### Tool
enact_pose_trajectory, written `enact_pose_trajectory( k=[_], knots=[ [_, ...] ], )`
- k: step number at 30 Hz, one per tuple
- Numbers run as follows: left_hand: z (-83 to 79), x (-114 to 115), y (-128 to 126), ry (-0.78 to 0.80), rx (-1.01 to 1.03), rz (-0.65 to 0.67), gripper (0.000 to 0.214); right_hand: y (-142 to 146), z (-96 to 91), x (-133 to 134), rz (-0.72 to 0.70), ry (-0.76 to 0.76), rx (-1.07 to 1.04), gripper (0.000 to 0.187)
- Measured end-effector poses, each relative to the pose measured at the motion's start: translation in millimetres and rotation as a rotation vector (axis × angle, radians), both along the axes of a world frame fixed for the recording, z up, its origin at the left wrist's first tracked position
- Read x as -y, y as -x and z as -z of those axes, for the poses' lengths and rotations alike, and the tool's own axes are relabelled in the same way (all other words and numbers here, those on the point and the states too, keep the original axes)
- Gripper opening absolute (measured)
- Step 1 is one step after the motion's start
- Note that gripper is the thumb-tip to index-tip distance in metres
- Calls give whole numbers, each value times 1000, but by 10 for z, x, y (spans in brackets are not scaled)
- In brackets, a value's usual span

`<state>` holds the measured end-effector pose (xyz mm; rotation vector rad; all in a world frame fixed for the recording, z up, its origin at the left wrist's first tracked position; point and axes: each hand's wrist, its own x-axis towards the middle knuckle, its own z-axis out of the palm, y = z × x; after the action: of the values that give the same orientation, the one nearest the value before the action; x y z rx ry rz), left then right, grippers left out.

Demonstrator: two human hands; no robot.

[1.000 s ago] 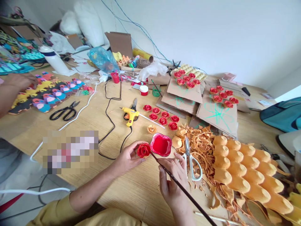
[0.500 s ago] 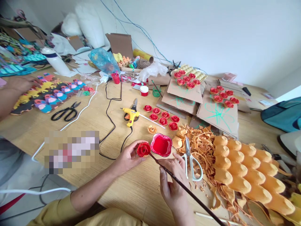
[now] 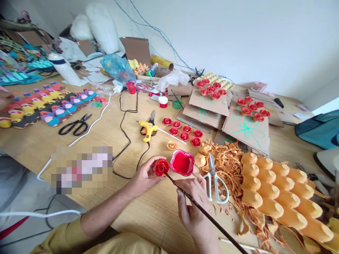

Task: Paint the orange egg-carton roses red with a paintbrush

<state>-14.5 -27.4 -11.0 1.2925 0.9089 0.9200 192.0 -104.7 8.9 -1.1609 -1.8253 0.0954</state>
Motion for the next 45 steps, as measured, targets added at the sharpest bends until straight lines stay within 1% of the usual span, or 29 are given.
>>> enact_pose_trajectory(
  k=[5, 8, 11, 17, 21, 24, 29, 32, 38, 42, 45],
  knots=[
    [-22, 6, -6, -62, -52, -5, 53, 8, -82, -39, -46, -3, 68, 22],
    [-19, 2, -14, -65, -48, -13, 52, -39, -105, -35, -43, -11, 103, 22],
    [-6, 2, -15, -60, -49, -14, 53, -67, -99, -22, -38, 4, 106, 22],
    [9, 1, -5, -73, -80, -20, 52, -50, -104, -30, -73, -3, 91, 26],
    [-5, -2, -7, -61, -78, -21, 53, -114, -97, -33, -39, 11, 107, 23],
    [-11, -3, -9, -51, -76, -18, 53, -144, -72, -32, -11, -6, 84, 22],
    [-7, -8, -6, -37, -58, -6, 53, -102, -13, -20, 33, -13, 70, 23],
    [-7, -15, -3, -31, -48, -21, 53, -79, 4, -13, 25, -3, 70, 22],
    [-1, -22, -2, -18, -29, -51, 56, -82, -8, -22, -33, -60, 57, 21],
    [8, -31, 5, -1, -4, -50, 59, -110, 5, -21, 27, -34, 43, 20],
    [32, -44, 15, 31, 22, -23, 61, -141, 26, -35, 100, -70, 34, 21]
  ],
)
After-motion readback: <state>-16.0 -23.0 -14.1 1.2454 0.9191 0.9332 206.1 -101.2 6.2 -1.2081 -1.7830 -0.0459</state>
